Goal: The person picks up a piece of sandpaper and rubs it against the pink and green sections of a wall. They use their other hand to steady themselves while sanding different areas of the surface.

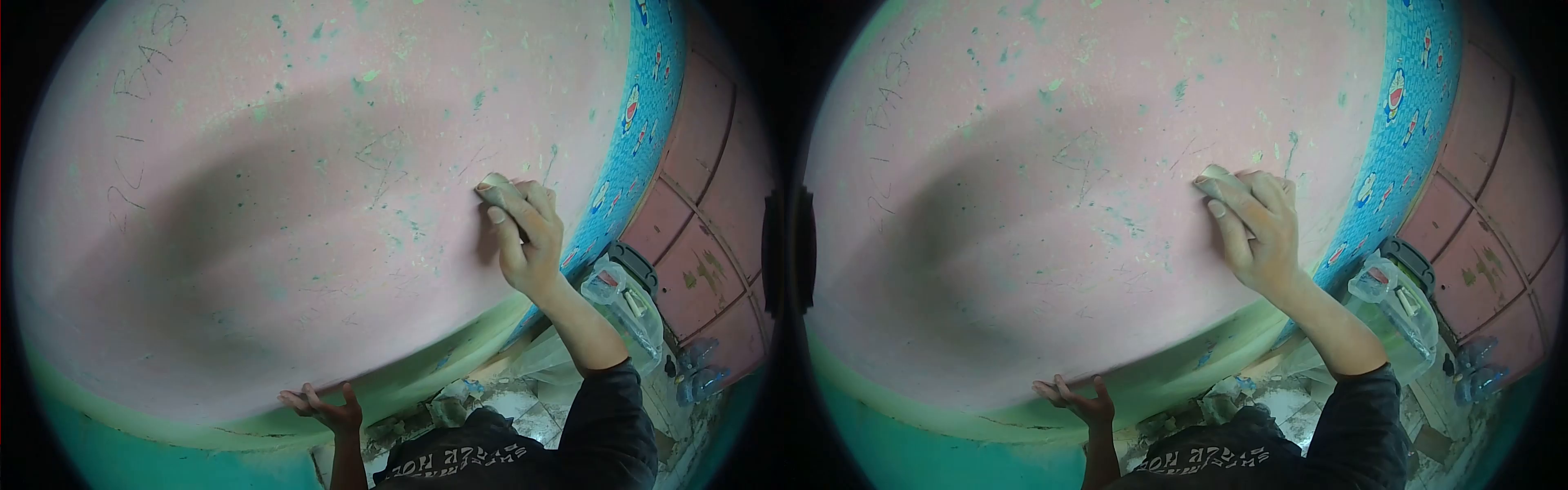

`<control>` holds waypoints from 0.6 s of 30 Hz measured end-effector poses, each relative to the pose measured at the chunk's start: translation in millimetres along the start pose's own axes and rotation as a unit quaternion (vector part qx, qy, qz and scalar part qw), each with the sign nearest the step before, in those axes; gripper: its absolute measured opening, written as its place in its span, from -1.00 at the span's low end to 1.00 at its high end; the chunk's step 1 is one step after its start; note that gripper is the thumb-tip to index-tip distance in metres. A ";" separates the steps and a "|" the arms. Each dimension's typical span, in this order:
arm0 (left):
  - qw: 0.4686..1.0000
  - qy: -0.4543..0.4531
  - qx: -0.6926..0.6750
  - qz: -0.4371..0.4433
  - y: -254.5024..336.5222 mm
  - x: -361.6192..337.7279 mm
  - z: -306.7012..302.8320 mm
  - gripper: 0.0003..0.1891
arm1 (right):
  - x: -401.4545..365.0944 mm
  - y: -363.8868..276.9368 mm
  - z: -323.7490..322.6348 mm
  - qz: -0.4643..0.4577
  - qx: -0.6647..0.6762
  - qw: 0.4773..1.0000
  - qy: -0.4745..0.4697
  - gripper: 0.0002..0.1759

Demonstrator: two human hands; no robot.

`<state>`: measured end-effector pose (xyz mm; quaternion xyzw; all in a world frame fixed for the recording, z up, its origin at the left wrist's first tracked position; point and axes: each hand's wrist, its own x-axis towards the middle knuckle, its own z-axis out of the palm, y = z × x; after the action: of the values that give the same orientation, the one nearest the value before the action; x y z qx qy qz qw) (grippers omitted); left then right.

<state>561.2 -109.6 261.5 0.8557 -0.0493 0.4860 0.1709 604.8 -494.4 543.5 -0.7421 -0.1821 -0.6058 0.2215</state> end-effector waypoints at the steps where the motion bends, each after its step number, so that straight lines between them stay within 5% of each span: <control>1: 1.000 0.000 0.004 0.003 1.0 0.7 -0.8 -0.11 | -1.0 -2.8 -1.1 -0.031 -0.002 0.999 -0.031 -0.61; 4: 1.000 0.002 -0.003 -0.014 6.8 2.1 -1.6 -0.11 | 0.3 -5.6 -6.7 -0.089 -0.036 0.991 -0.088 -0.62; 7: 1.000 0.015 -0.005 -0.018 8.6 1.9 0.2 -0.10 | 17.4 11.7 -1.7 -0.043 -0.032 0.998 0.031 -0.59; 12: 0.999 0.003 -0.009 -0.031 19.6 6.5 -7.8 -0.10 | 20.7 2.0 -14.3 -0.172 -0.091 0.978 -0.079 -0.57; 15: 0.997 -0.007 -0.027 -0.066 32.1 7.2 -11.3 -0.08 | 26.5 33.0 -21.3 -0.057 -0.060 0.997 0.003 -0.57; 18: 0.992 -0.020 -0.042 -0.121 58.9 3.6 -13.5 -0.07 | -0.3 37.7 -32.3 -0.111 -0.076 0.989 -0.055 -0.63</control>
<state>537.4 -159.8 285.3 0.8572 0.0308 0.4416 0.2630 598.6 -543.7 544.6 -0.7642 -0.2289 -0.5970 0.0852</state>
